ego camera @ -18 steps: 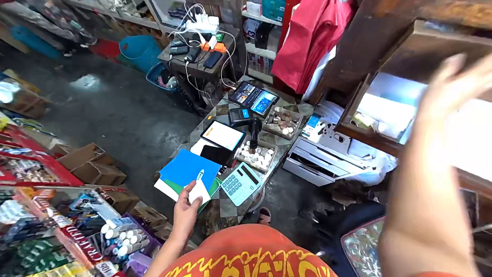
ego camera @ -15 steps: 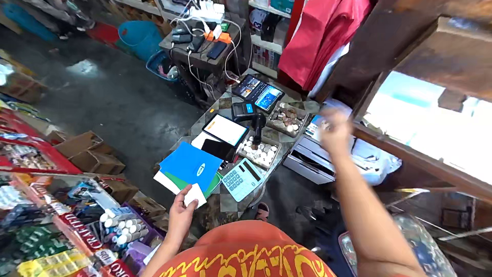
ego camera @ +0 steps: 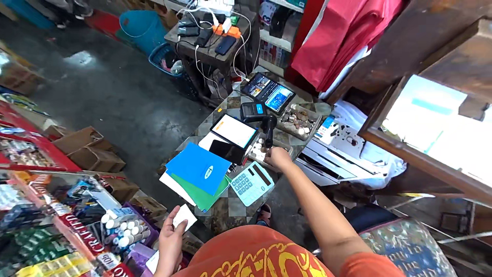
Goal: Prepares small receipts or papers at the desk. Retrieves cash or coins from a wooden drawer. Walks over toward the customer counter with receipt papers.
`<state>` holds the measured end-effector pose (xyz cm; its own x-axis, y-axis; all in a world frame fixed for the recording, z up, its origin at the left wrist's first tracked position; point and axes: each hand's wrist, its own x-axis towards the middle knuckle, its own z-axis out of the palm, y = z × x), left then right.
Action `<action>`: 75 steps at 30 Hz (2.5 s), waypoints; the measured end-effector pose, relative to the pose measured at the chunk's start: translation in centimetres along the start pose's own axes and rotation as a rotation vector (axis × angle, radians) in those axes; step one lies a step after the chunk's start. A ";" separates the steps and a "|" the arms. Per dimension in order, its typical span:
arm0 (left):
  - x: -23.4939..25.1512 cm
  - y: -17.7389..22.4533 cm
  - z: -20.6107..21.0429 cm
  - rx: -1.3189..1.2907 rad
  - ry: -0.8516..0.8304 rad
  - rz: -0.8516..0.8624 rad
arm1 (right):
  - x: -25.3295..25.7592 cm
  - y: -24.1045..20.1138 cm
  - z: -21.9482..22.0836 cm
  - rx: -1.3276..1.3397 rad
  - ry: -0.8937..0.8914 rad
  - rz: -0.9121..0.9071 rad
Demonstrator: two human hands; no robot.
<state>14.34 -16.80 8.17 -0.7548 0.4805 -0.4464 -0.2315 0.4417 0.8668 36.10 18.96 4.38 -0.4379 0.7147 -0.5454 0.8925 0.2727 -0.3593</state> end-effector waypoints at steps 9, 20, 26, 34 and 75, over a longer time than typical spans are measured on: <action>1.5 -0.8 0.1 0.001 -0.040 -0.043 | -0.2 2.0 -0.1 -0.117 0.033 -0.174; 1.9 0.2 1.1 0.029 -0.086 0.001 | 1.0 2.3 -0.1 0.009 -0.077 -0.237; 1.8 0.0 1.1 0.023 -0.072 0.011 | -3.9 5.6 -3.4 1.058 0.075 -0.261; 1.7 0.1 1.9 0.068 -0.088 0.002 | -2.9 5.7 -2.9 0.509 0.092 -0.180; 13.3 3.0 -2.4 -0.254 -0.631 0.218 | -11.1 -16.1 8.1 1.613 -0.310 0.046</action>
<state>2.13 -10.94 5.40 -0.3189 0.9184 -0.2342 -0.3099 0.1325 0.9415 25.67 1.41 10.06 -0.5970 0.4997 -0.6276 -0.0365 -0.7984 -0.6010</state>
